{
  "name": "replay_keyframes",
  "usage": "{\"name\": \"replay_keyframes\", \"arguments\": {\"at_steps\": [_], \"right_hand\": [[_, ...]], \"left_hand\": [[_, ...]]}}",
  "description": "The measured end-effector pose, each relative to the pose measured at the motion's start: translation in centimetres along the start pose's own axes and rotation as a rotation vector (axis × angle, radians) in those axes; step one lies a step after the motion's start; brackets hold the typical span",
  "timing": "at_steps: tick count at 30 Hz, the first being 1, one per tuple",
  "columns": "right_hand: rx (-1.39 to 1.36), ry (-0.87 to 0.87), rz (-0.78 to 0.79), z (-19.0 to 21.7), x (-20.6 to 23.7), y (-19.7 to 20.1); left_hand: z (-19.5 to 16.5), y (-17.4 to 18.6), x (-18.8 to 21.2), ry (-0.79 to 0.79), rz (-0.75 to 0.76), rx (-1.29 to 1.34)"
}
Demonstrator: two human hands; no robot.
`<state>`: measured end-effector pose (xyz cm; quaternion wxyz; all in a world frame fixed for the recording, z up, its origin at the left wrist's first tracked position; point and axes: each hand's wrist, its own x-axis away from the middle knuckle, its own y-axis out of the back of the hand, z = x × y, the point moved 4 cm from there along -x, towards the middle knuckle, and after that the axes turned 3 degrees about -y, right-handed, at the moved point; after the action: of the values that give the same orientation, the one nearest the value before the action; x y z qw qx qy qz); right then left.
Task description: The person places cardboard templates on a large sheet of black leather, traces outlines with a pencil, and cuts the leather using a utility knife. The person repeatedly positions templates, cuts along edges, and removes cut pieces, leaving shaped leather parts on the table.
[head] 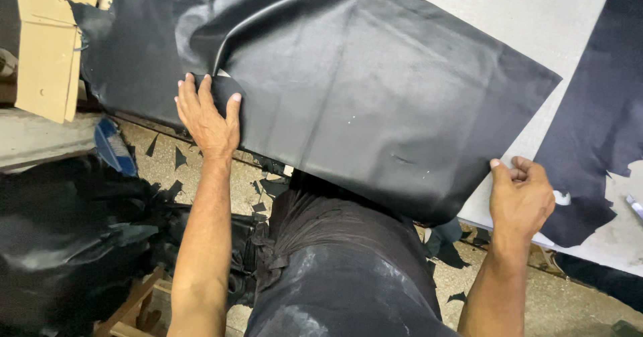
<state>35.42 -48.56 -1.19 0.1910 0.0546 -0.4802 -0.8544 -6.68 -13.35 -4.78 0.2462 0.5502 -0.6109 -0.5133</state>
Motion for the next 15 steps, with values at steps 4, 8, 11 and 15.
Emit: {"name": "replay_keyframes", "arguments": {"at_steps": [4,8,11,15], "right_hand": [[0.046,-0.010,-0.014,0.2,-2.3,-1.0],[0.078,-0.044,0.037,-0.4,-3.8,-2.3],[0.130,-0.017,0.063,-1.5,-3.9,-3.0],[0.235,0.467,-0.155,-1.3,-2.6,-3.6]], "left_hand": [[0.0,0.2,-0.2,-0.031,0.001,0.023],[0.5,0.5,-0.8,0.053,0.024,0.169],[1.1,0.9,-1.4,0.089,0.038,0.173],[2.3,2.5,-2.4,0.083,-0.070,0.280]]}}
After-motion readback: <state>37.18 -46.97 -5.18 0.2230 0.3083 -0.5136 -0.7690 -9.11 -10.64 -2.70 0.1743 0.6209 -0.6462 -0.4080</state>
